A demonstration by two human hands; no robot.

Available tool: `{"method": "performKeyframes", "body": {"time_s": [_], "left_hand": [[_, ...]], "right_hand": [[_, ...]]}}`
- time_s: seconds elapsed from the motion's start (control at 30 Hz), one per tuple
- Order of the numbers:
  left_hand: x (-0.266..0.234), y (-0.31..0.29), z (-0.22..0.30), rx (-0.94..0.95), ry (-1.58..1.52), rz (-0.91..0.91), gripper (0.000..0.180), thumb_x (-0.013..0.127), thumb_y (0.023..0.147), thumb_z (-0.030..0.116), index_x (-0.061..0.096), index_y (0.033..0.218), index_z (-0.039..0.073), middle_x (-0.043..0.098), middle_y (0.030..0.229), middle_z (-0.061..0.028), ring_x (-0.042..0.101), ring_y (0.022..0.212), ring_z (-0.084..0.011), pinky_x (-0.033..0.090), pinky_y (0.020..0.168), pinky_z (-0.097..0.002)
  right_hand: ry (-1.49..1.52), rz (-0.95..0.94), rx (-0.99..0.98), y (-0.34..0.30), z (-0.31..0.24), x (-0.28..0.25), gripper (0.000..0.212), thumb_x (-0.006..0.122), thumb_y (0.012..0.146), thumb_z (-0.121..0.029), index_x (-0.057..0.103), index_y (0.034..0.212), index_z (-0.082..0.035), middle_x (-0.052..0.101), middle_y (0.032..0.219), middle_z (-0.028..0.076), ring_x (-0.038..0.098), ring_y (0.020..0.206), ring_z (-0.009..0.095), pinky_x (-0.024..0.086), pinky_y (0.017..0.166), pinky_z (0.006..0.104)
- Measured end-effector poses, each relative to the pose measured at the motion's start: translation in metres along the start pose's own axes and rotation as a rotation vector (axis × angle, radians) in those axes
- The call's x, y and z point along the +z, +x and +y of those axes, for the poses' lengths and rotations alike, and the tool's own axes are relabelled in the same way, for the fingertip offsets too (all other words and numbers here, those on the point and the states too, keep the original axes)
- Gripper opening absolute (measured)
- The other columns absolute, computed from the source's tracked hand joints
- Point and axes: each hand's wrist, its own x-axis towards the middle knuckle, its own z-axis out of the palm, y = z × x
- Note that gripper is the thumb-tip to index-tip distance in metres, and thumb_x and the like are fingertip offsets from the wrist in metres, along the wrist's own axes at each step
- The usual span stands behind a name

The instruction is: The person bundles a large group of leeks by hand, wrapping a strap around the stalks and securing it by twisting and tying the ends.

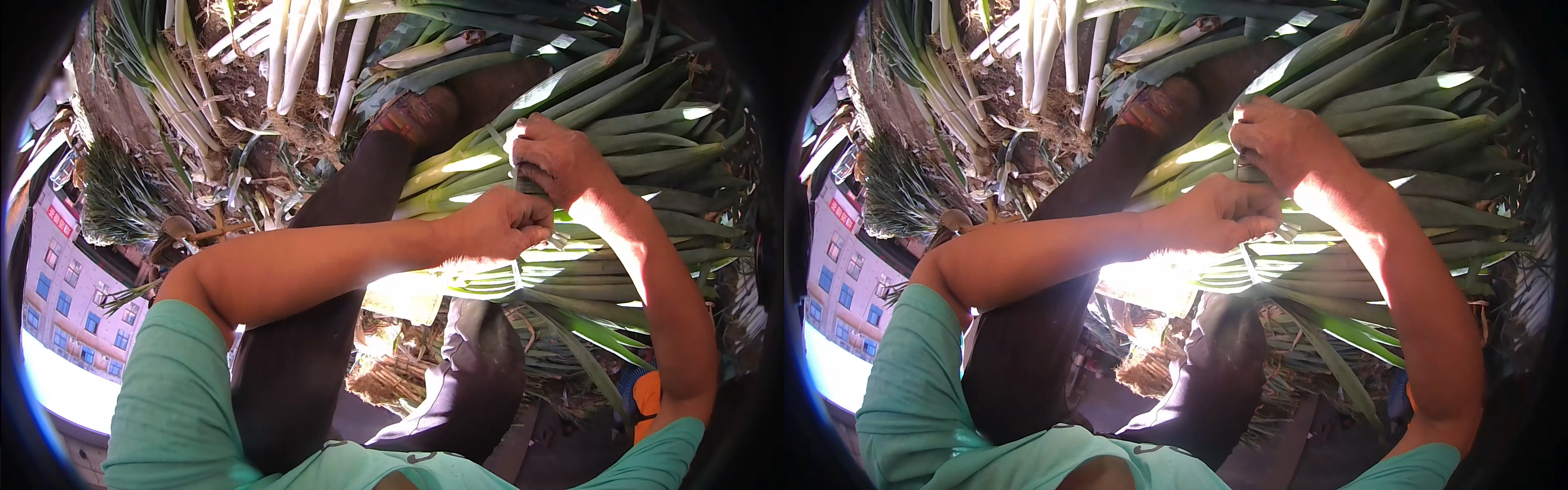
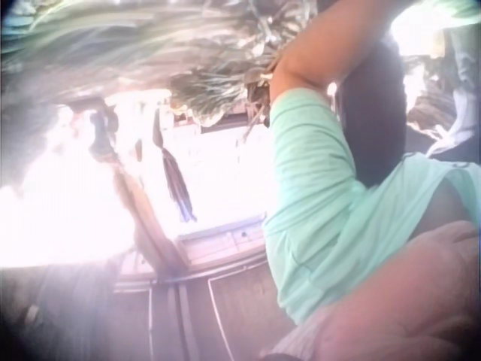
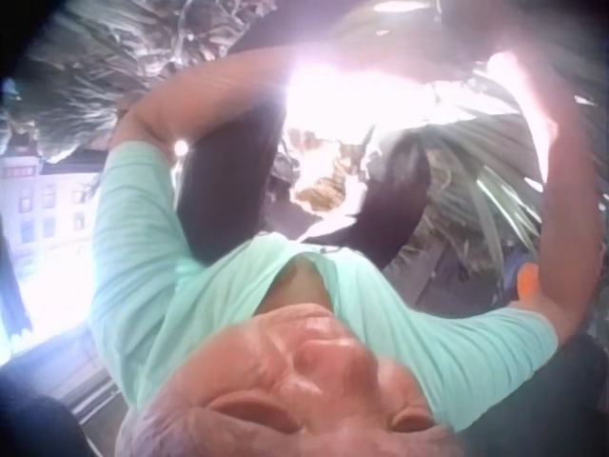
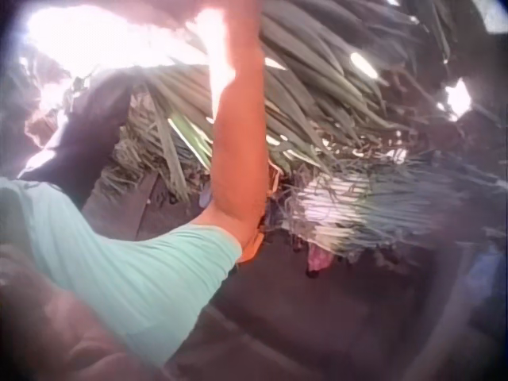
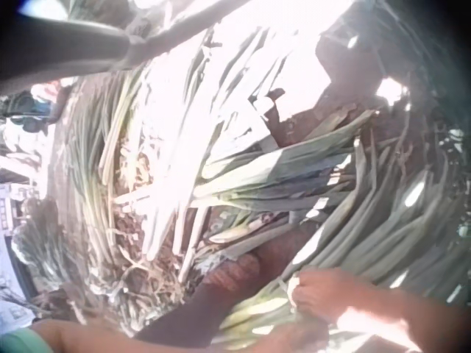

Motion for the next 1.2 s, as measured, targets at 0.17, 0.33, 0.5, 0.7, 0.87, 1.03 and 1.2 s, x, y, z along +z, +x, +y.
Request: {"method": "performKeyframes", "body": {"time_s": [0.17, 0.33, 0.5, 0.7, 0.87, 1.03, 1.2], "left_hand": [[0.004, -0.01, 0.007, 0.014, 0.009, -0.048, 0.007, 0.055, 0.083, 0.011, 0.055, 0.082, 0.004, 0.052, 0.064, -0.0096, 0.047, 0.059, -0.0216, 0.04, 0.057, -0.0324], [0.018, -0.015, -0.013, 0.279, 0.106, 0.032, 0.014, 0.054, 0.086, 0.018, 0.06, 0.09, 0.006, 0.061, 0.08, -0.0157, 0.059, 0.077, -0.0326, 0.046, 0.07, -0.0404], [0.014, -0.04, -0.018, 0.176, 0.277, -0.208, 0.011, 0.057, 0.086, 0.016, 0.058, 0.095, 0.01, 0.056, 0.066, -0.0156, 0.054, 0.059, -0.0362, 0.041, 0.053, -0.0413], [0.022, -0.053, -0.01, -0.008, 0.12, -0.474, 0.024, 0.056, 0.085, 0.008, 0.055, 0.109, 0.011, 0.052, 0.064, -0.0176, 0.052, 0.058, -0.0373, 0.039, 0.053, -0.0418], [0.029, -0.048, -0.008, -0.132, 0.059, -0.534, 0.033, 0.056, 0.082, 0.003, 0.055, 0.115, 0.011, 0.055, 0.065, -0.0197, 0.055, 0.06, -0.0371, 0.04, 0.055, -0.0416], [0.037, -0.045, -0.012, -0.084, 0.116, -0.508, 0.017, 0.056, 0.08, 0.003, 0.058, 0.097, 0.004, 0.059, 0.068, -0.0182, 0.057, 0.064, -0.0369, 0.043, 0.057, -0.041], [0.015, -0.03, 0.001, -0.16, 0.095, -0.409, 0.017, 0.054, 0.089, 0.008, 0.06, 0.103, 0.001, 0.063, 0.08, -0.0146, 0.062, 0.076, -0.0171, 0.048, 0.069, -0.0296]], "right_hand": [[0.184, 0.162, -0.002, 0.016, -0.022, 0.002, 0.015, 0.062, 0.081, -0.009, 0.052, 0.083, 0.002, 0.05, 0.074, 0.009, 0.048, 0.073, 0.024, 0.041, 0.065, 0.0326], [0.853, 0.12, 0.621, 0.045, -0.064, 0.029, 0.029, 0.057, 0.09, -0.022, 0.051, 0.067, -0.004, 0.041, 0.055, -0.003, 0.039, 0.049, 0.005, 0.032, 0.046, 0.0237], [1.23, 0.557, 0.995, -0.012, -0.109, 0.032, 0.03, 0.06, 0.088, -0.022, 0.051, 0.064, -0.006, 0.036, 0.056, -0.007, 0.026, 0.05, 0.002, 0.021, 0.044, 0.0208], [1.581, 0.953, 0.902, -0.089, -0.138, 0.064, 0.019, 0.056, 0.089, -0.015, 0.053, 0.077, 0.0, 0.048, 0.064, 0.004, 0.036, 0.051, 0.006, 0.027, 0.047, 0.0211], [1.614, 1.093, 0.872, -0.103, -0.167, 0.083, 0.023, 0.058, 0.088, -0.016, 0.05, 0.074, 0.0, 0.046, 0.063, 0.005, 0.038, 0.053, 0.01, 0.03, 0.048, 0.0234], [1.768, 1.122, 0.761, -0.124, -0.162, 0.098, 0.03, 0.055, 0.09, -0.021, 0.05, 0.07, 0.001, 0.044, 0.061, 0.005, 0.036, 0.05, 0.011, 0.025, 0.044, 0.0239], [1.822, 1.105, 0.644, -0.102, -0.127, 0.088, 0.027, 0.052, 0.092, -0.023, 0.05, 0.075, -0.002, 0.043, 0.062, 0.004, 0.034, 0.051, 0.008, 0.024, 0.044, 0.0213]]}}
